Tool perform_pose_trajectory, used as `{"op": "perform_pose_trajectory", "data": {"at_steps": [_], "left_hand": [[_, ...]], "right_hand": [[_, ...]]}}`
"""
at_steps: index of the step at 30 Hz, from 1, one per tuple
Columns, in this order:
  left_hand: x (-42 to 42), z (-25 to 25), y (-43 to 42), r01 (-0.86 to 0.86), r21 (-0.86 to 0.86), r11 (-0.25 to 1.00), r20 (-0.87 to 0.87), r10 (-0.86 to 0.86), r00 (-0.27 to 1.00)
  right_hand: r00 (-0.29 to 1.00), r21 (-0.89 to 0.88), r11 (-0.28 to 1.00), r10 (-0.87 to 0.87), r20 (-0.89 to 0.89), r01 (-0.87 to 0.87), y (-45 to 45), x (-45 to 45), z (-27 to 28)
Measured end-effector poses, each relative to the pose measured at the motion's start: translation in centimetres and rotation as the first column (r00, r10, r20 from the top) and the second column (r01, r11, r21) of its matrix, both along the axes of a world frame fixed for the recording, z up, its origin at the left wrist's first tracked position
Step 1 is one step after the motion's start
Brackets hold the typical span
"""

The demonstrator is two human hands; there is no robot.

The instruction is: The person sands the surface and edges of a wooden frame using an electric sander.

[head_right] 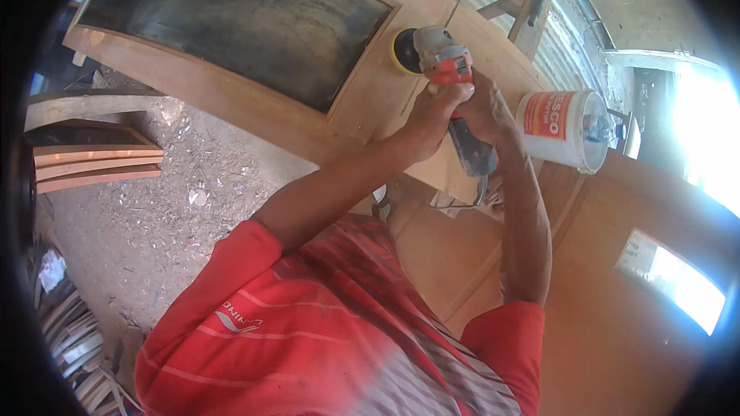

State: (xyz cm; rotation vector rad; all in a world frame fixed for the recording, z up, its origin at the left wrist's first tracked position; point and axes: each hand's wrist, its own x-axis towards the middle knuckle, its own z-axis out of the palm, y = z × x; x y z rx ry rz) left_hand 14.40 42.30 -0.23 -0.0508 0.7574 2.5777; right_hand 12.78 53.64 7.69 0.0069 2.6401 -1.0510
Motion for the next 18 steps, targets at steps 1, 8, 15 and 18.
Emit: {"op": "perform_pose_trajectory", "data": {"at_steps": [1, 8, 15, 18], "left_hand": [[-1.5, 0.2, 0.5, -0.006, -0.001, 1.000, -0.003, 0.006, 1.000], [-11.3, 1.4, 3.4, -0.061, -0.119, 0.991, 0.075, 0.071, 0.995], [-12.0, 0.3, 3.7, -0.049, -0.084, 0.995, -0.033, 0.046, 0.998], [-12.2, 0.6, 3.3, -0.032, -0.085, 0.996, -0.020, 0.031, 0.999]], "right_hand": [[0.999, -0.013, 1.000, 0.004, -0.034, -0.005, 0.7, -1.4, -0.5], [0.991, -0.043, 0.994, -0.101, -0.087, 0.098, 6.7, -12.4, -5.1], [0.992, 0.019, 1.000, -0.019, -0.126, 0.021, 4.6, -11.7, -2.5], [0.997, 0.004, 0.999, -0.053, -0.057, 0.053, 4.6, -12.3, -2.5]]}}
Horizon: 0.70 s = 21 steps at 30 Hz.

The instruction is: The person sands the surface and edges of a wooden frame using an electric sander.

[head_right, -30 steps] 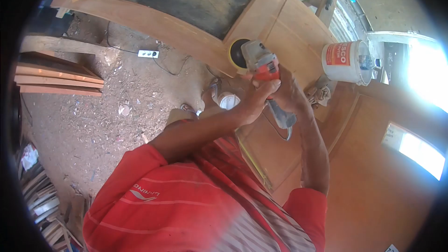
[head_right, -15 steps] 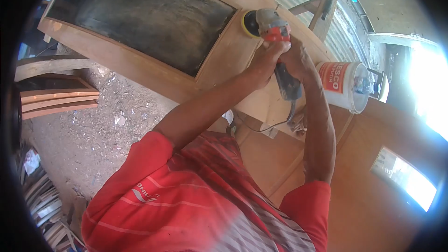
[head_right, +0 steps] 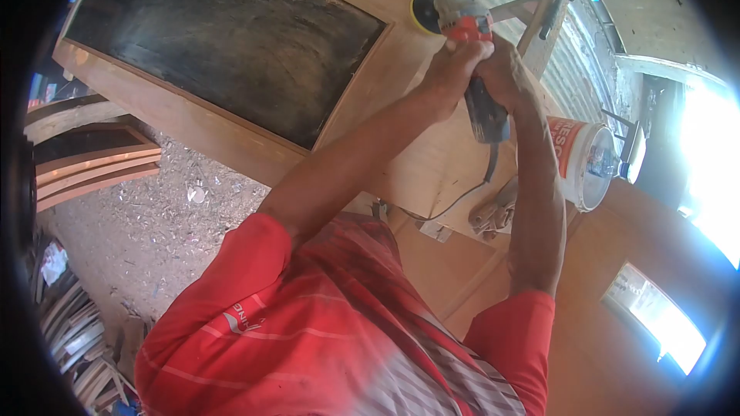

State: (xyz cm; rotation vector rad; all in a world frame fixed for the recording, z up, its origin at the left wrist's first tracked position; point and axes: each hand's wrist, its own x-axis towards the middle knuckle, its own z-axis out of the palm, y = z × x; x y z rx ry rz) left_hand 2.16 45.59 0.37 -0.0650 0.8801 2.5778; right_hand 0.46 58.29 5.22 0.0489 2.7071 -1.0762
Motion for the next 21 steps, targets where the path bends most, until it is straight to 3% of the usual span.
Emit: {"op": "perform_pose_trajectory", "data": {"at_steps": [2, 6, 9, 10, 14, 17, 18, 21], "left_hand": [[-0.3, 0.7, -0.5, 0.047, -0.025, 0.999, 0.049, -0.046, 0.998], [2.0, 0.3, -0.8, -0.049, 0.023, 0.999, -0.036, 0.050, 0.998], [3.0, 0.0, -0.5, 0.015, -0.001, 1.000, 0.014, -0.015, 1.000], [2.8, 0.1, -0.4, 0.066, 0.041, 0.997, 0.030, -0.067, 0.997], [5.4, 0.1, -0.7, -0.032, 0.038, 0.999, 0.050, 0.030, 0.998], [8.7, -1.6, -1.7, 0.085, 0.124, 0.989, 0.082, -0.095, 0.992], [9.5, -1.3, -2.5, 0.074, 0.096, 0.993, 0.069, -0.080, 0.994], [13.0, 0.3, -4.9, 0.044, 0.050, 0.998, 0.040, -0.046, 0.998]], "right_hand": [[0.995, -0.053, 0.995, -0.083, 0.060, 0.086, -0.1, -0.8, 0.0], [0.992, 0.080, 0.994, 0.086, -0.094, -0.078, -1.7, 2.5, 0.9], [0.998, -0.080, 0.996, -0.027, 0.064, 0.032, -0.9, 3.3, 0.5], [0.998, -0.058, 0.998, -0.026, 0.062, 0.029, -0.7, 3.8, 0.8], [0.999, 0.015, 0.999, 0.032, -0.005, -0.032, -1.6, 5.6, 0.9], [0.999, 0.043, 0.998, 0.050, 0.009, -0.050, -3.5, 8.5, 1.3], [0.998, -0.031, 0.999, 0.026, 0.060, -0.024, -4.1, 9.6, 1.5], [0.992, 0.006, 0.999, 0.038, 0.117, -0.039, -5.9, 12.7, 2.9]]}}
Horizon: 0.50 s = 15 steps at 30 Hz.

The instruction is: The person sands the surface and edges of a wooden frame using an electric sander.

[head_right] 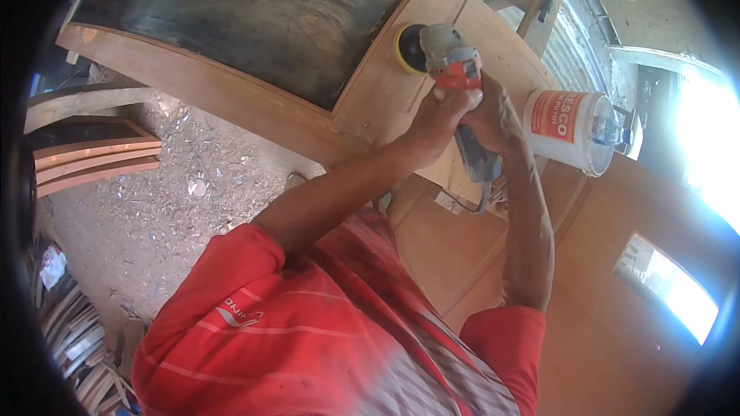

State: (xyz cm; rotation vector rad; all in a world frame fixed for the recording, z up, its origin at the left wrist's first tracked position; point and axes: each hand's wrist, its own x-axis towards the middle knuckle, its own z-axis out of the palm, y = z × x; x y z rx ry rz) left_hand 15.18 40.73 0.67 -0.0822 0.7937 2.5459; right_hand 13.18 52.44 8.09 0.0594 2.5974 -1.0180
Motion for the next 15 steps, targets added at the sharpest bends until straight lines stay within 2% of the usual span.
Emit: {"op": "perform_pose_trajectory", "data": {"at_steps": [4, 8, 9, 12, 15], "left_hand": [[5.6, 0.1, -2.6, 0.006, -0.014, 1.000, 0.026, -0.006, 1.000], [11.6, -0.5, -4.9, -0.007, 0.007, 1.000, 0.051, 0.006, 0.999], [12.9, -1.0, -5.3, -0.016, 0.015, 1.000, 0.068, 0.015, 0.998], [15.6, -1.5, -7.7, 0.025, -0.053, 0.998, 0.069, -0.022, 0.997], [15.2, -1.9, -7.7, 0.020, -0.039, 0.999, 0.037, -0.018, 0.999]], "right_hand": [[0.998, -0.055, 0.998, -0.018, 0.061, 0.022, -2.8, 5.0, 0.5], [0.996, -0.199, 0.979, -0.034, 0.087, 0.051, -6.0, 10.1, 0.9], [0.999, -0.151, 0.988, 0.007, 0.043, 0.000, -6.4, 11.3, 0.6], [0.993, -0.083, 0.997, 0.018, 0.113, -0.009, -9.0, 13.0, 2.0], [0.995, -0.061, 0.998, -0.006, 0.098, 0.012, -9.0, 13.1, 1.2]]}}
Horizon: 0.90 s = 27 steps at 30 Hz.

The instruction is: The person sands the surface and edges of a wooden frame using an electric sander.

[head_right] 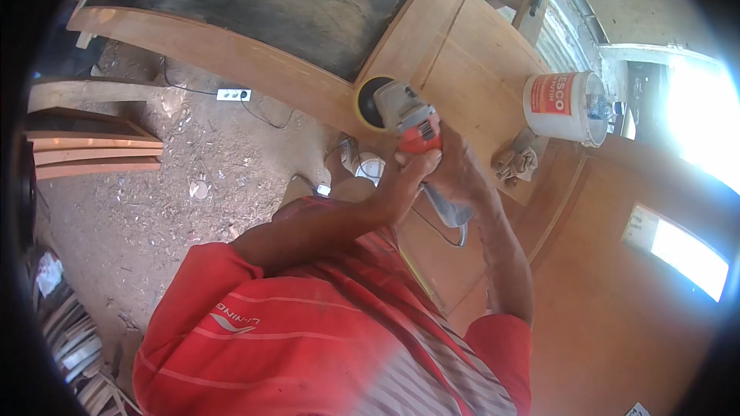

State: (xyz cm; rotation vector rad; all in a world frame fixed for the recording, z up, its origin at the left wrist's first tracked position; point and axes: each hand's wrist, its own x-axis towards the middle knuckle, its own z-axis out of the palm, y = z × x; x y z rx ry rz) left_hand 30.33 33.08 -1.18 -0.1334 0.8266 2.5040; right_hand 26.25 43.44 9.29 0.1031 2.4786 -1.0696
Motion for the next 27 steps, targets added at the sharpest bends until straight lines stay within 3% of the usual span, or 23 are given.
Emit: {"op": "perform_pose_trajectory", "data": {"at_steps": [3, 7, 14, 20, 22, 24, 27], "left_hand": [[-4.0, 1.4, 0.9, 0.004, -0.037, 0.999, 0.016, -0.004, 1.000], [-11.0, 1.3, 3.8, 0.026, 0.024, 0.999, -0.060, -0.024, 0.998], [-18.5, 1.7, 6.4, -0.087, -0.030, 0.996, -0.098, 0.083, 0.992], [-12.0, 2.3, 3.9, -0.124, -0.105, 0.987, -0.065, 0.117, 0.991], [-8.3, 1.8, 3.6, -0.155, -0.113, 0.981, -0.041, 0.151, 0.988], [-4.8, 1.7, 2.6, -0.151, -0.090, 0.984, -0.033, 0.149, 0.988], [-1.6, 2.1, 1.1, -0.158, -0.012, 0.987, -0.035, 0.158, 0.987]], "right_hand": [[0.999, -0.107, 0.993, -0.047, 0.001, 0.047, 1.5, -2.8, -0.2], [0.993, 0.064, 0.996, -0.060, -0.098, 0.066, 4.7, -8.2, -1.0], [0.982, 0.118, 0.992, -0.023, -0.188, 0.046, 7.8, -16.0, -2.9], [0.979, 0.038, 0.999, 0.021, -0.200, -0.014, 4.1, -9.8, -1.2], [0.991, 0.079, 0.997, 0.032, -0.129, -0.022, 3.4, -6.9, -0.8], [0.997, 0.067, 0.997, 0.030, -0.069, -0.025, 1.8, -3.6, 0.3], [0.988, 0.046, 0.997, 0.060, -0.145, -0.054, 0.6, -0.1, -0.5]]}}
